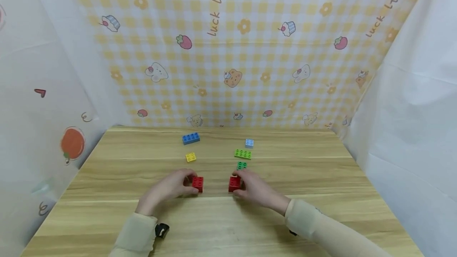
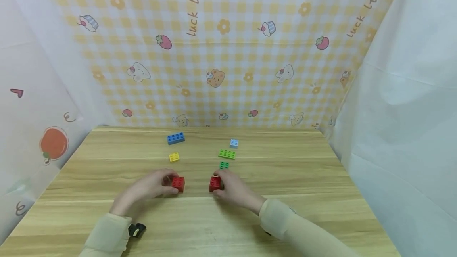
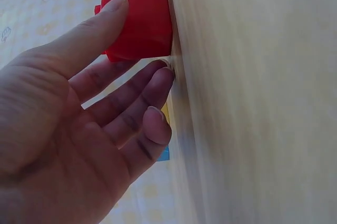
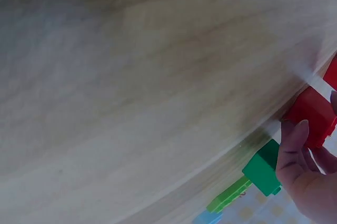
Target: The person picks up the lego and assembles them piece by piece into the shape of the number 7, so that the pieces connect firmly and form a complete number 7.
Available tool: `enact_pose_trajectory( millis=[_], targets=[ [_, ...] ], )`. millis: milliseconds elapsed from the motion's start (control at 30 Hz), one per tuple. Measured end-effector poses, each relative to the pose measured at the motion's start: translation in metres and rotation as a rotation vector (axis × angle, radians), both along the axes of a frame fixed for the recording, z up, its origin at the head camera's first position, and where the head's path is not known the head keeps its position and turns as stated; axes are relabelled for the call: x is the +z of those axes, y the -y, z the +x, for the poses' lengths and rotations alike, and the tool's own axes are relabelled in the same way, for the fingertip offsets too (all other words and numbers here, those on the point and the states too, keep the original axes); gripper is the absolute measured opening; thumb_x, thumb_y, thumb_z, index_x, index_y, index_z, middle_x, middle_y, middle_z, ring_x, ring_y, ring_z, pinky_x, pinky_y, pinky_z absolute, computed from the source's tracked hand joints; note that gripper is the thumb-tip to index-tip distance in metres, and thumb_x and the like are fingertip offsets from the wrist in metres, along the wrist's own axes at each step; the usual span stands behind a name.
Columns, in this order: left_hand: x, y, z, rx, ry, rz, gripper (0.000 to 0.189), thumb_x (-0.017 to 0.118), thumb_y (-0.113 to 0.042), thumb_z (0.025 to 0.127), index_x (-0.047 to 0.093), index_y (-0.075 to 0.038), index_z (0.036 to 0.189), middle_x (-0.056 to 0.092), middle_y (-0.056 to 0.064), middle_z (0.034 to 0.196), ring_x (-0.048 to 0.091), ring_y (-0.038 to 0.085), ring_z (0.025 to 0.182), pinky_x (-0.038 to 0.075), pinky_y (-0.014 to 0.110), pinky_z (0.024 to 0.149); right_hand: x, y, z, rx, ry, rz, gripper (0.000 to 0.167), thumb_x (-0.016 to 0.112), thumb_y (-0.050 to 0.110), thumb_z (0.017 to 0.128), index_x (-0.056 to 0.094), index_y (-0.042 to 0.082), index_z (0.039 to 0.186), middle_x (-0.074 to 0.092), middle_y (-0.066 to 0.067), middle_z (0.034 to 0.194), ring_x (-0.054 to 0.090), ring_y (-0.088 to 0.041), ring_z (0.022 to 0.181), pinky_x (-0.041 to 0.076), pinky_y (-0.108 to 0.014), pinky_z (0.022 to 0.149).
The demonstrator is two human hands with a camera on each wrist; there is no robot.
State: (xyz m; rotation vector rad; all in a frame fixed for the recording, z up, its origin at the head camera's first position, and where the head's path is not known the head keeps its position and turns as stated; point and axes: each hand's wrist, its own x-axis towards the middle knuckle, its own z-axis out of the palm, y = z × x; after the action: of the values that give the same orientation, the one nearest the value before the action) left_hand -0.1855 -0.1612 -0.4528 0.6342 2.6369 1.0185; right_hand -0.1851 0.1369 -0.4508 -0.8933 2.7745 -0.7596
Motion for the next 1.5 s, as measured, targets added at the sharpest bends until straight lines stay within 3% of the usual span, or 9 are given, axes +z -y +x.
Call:
enact_pose_trajectory(
  millis=[200, 467, 833, 1133, 1500],
  targets=[
    [-0.002, -0.004, -0.001, -0.001, 0.010, 0.018, 0.030, 0.077, -0.025, 0.086, 0.064, -0.009, 0.108, 0.059, -0.005, 0.087, 0.054, 0.014, 0.080, 0.047, 0.033, 0.070, -0.003, -0.002, -0.001, -0.052, 0.011, -0.034, 0.033, 0.076, 0.010, 0.085, 0.060, 0.001, 0.113, 0.059, -0.001, 0.096, 0.055, -0.012, 0.082, 0.049, -0.027, 0.069],
    [-0.001, -0.006, -0.003, -0.001, -0.003, 0.011, 0.025, 0.078, -0.019, 0.085, 0.064, -0.009, 0.104, 0.059, -0.003, 0.087, 0.053, 0.014, 0.078, 0.046, 0.031, 0.069, -0.002, 0.000, -0.001, -0.070, 0.023, -0.040, 0.029, 0.076, 0.013, 0.085, 0.063, 0.004, 0.109, 0.060, 0.002, 0.092, 0.056, -0.011, 0.078, 0.048, -0.027, 0.067],
    [-0.002, -0.004, -0.005, -0.048, -0.035, 0.019, 0.023, 0.078, -0.016, 0.084, 0.064, -0.009, 0.101, 0.056, -0.001, 0.086, 0.051, 0.019, 0.079, 0.043, 0.030, 0.068, -0.001, 0.009, -0.001, -0.076, 0.089, -0.093, 0.029, 0.076, 0.016, 0.086, 0.062, 0.008, 0.111, 0.061, 0.005, 0.092, 0.058, -0.011, 0.078, 0.048, -0.025, 0.064],
    [-0.006, -0.002, -0.005, -0.051, -0.045, 0.010, 0.021, 0.078, -0.018, 0.085, 0.064, -0.009, 0.100, 0.056, 0.001, 0.084, 0.050, 0.017, 0.077, 0.042, 0.030, 0.066, 0.006, 0.030, 0.000, -0.055, 0.106, -0.120, 0.031, 0.076, 0.017, 0.086, 0.063, 0.009, 0.112, 0.062, 0.005, 0.096, 0.061, -0.015, 0.083, 0.049, -0.025, 0.068],
    [-0.006, -0.002, -0.002, -0.052, -0.024, 0.033, 0.015, 0.076, -0.017, 0.087, 0.064, -0.014, 0.096, 0.059, -0.004, 0.085, 0.052, 0.014, 0.077, 0.045, 0.029, 0.067, 0.017, 0.059, 0.000, -0.021, 0.151, -0.223, 0.029, 0.074, 0.019, 0.089, 0.064, 0.014, 0.115, 0.063, 0.008, 0.100, 0.059, -0.009, 0.083, 0.050, -0.023, 0.066]
  ],
)
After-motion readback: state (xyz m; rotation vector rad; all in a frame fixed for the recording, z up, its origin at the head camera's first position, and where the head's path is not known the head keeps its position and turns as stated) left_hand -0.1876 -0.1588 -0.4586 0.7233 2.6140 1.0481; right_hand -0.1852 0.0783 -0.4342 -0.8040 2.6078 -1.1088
